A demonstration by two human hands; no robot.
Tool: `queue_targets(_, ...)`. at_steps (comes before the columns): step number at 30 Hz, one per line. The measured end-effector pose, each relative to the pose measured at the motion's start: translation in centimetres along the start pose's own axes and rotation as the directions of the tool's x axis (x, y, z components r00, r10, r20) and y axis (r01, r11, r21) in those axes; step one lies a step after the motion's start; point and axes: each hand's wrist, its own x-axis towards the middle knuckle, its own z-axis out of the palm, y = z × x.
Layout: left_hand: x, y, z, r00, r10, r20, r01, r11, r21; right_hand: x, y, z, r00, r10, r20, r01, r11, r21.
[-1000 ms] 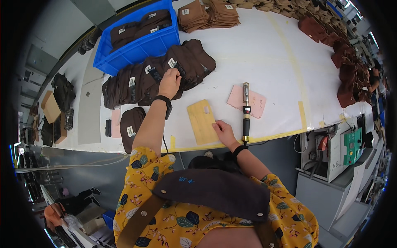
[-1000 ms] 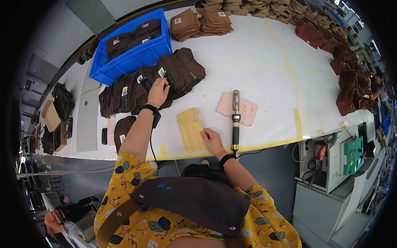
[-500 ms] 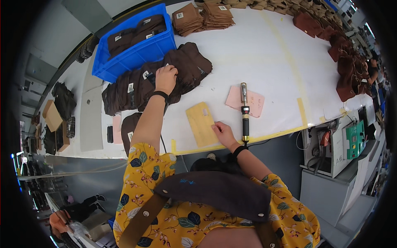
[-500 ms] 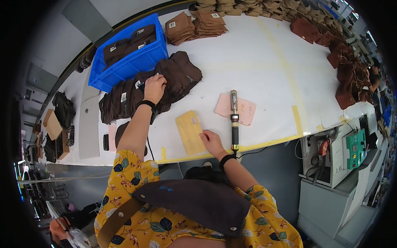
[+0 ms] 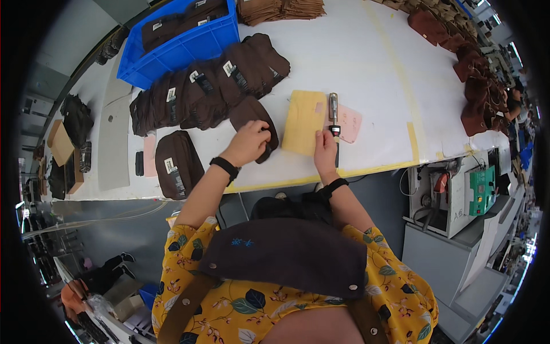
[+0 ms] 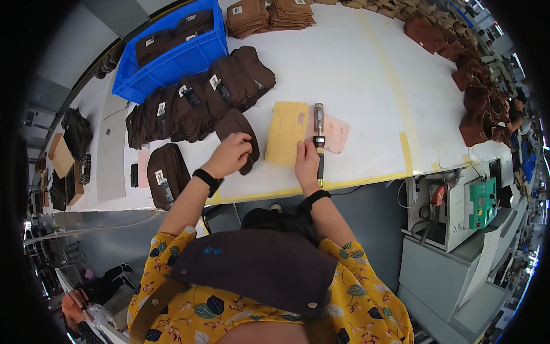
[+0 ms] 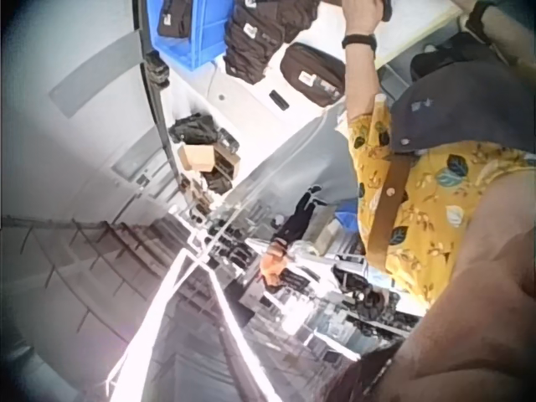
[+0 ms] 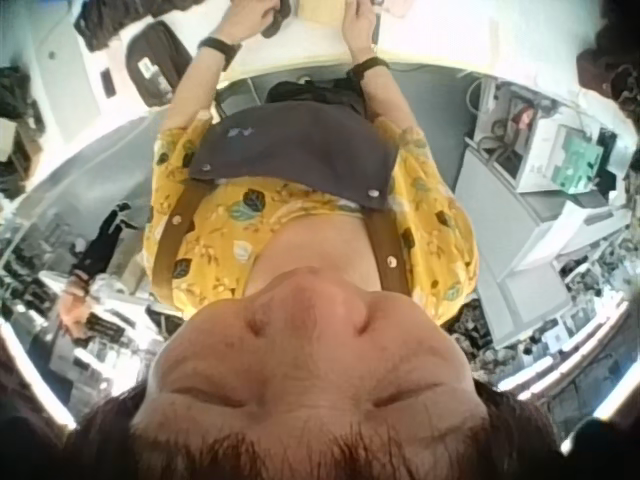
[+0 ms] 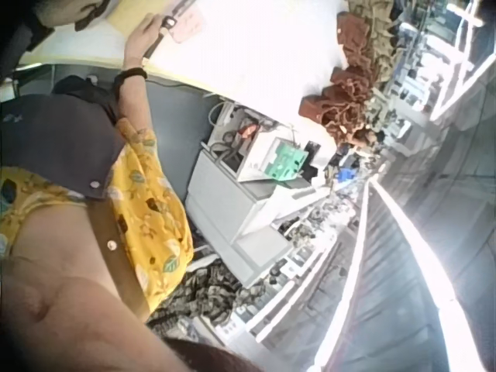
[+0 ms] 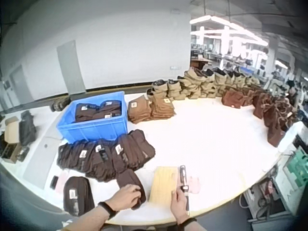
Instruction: Using a hand-held mechanical tool to set rivets or punch holes into leather bag components in a workshop.
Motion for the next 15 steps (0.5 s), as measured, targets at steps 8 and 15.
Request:
queue_targets(8, -6.5, 3.3, 8.1, 0.866, -0.474, -0.156, 0.488, 0.871, 0.063, 2.1, -1.9, 0.6, 0.993, -0.081, 0.083, 0.092, 0.984, -0.15)
queue_targets(15, -6.7, 1.8, 7.3, 0.899, -0.438, -0.015, 0.434, 0.885, 0.168, 3.2, 0.1, 1.9, 0.977, -0.112, 0.181, 0.157, 0.955, -0.253)
